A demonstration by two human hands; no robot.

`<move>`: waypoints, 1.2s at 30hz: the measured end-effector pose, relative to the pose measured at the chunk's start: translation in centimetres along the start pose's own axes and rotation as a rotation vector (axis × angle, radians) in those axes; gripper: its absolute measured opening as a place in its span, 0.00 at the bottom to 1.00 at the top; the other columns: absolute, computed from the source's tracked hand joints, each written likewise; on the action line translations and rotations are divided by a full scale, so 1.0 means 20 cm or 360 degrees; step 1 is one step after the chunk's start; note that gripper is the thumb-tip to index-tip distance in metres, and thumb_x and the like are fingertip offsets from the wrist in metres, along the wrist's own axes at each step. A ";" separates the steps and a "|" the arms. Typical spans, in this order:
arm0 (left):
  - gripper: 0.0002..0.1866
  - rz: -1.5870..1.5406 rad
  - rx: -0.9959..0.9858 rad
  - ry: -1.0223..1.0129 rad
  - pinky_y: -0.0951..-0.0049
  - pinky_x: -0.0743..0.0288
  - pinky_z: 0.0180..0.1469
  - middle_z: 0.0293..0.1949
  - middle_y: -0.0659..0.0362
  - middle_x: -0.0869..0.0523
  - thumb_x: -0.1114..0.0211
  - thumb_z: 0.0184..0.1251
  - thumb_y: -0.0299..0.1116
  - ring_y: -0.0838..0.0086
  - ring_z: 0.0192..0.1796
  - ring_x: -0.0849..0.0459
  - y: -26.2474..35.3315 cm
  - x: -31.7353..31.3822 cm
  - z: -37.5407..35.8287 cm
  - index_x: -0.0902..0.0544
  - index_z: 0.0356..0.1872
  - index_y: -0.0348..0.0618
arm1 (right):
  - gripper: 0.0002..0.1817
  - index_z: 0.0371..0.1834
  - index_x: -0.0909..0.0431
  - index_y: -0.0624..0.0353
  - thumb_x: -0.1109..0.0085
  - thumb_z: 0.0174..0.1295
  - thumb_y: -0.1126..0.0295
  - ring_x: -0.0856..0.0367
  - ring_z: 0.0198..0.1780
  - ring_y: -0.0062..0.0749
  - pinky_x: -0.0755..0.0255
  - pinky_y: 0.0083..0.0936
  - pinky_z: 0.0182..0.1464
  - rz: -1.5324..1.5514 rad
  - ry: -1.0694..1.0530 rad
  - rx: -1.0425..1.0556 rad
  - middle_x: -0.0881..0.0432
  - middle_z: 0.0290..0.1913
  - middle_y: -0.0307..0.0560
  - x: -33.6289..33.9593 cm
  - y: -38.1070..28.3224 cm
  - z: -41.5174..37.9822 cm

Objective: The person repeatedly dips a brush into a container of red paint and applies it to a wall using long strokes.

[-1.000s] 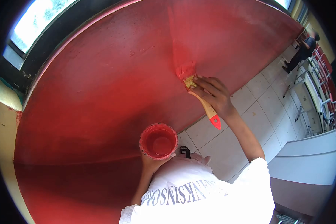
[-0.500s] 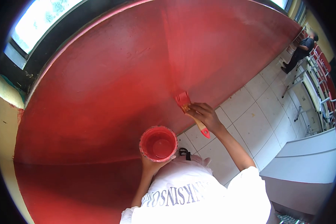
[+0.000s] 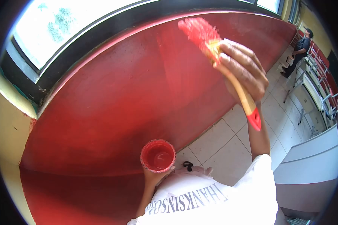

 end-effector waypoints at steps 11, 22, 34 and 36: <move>0.45 0.0022 -0.0012 0.0062 0.65 0.26 0.55 0.52 0.58 0.22 0.16 0.32 0.39 0.68 0.54 0.22 0.01 -0.02 -0.01 0.30 0.57 0.43 | 0.16 0.39 0.16 0.51 0.30 0.43 0.74 0.20 0.49 0.37 0.23 0.27 0.42 -0.0109 -0.0232 -0.0205 0.18 0.46 0.44 -0.14 0.01 -0.42; 0.46 0.0171 0.0006 -0.0077 0.64 0.26 0.56 0.53 0.57 0.23 0.16 0.31 0.36 0.68 0.55 0.23 -0.03 0.00 0.00 0.32 0.58 0.43 | 0.15 0.41 0.18 0.53 0.34 0.47 0.73 0.23 0.53 0.39 0.24 0.33 0.46 0.0127 -0.0735 -0.0526 0.19 0.48 0.43 -0.19 -0.33 -1.25; 0.45 0.0107 0.0020 -0.0128 0.64 0.26 0.55 0.53 0.57 0.22 0.16 0.32 0.36 0.68 0.55 0.22 -0.02 -0.05 0.03 0.30 0.57 0.42 | 0.14 0.37 0.20 0.65 0.30 0.45 0.77 0.18 0.46 0.49 0.21 0.39 0.48 0.0196 -0.0104 -0.0288 0.17 0.42 0.55 0.09 -0.08 -0.36; 0.45 0.0075 0.0009 -0.0136 0.64 0.26 0.55 0.53 0.57 0.22 0.16 0.32 0.37 0.68 0.54 0.22 -0.02 -0.06 0.04 0.30 0.57 0.42 | 0.12 0.38 0.20 0.65 0.33 0.48 0.81 0.18 0.46 0.50 0.22 0.39 0.48 0.0014 -0.0008 -0.0097 0.17 0.42 0.57 0.09 0.03 -0.19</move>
Point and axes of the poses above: each hand's wrist, its own z-axis towards the middle knuckle, its own x-axis out of the back of the hand, y = z × x, the point moved 3 cm from there along z, towards the middle knuckle
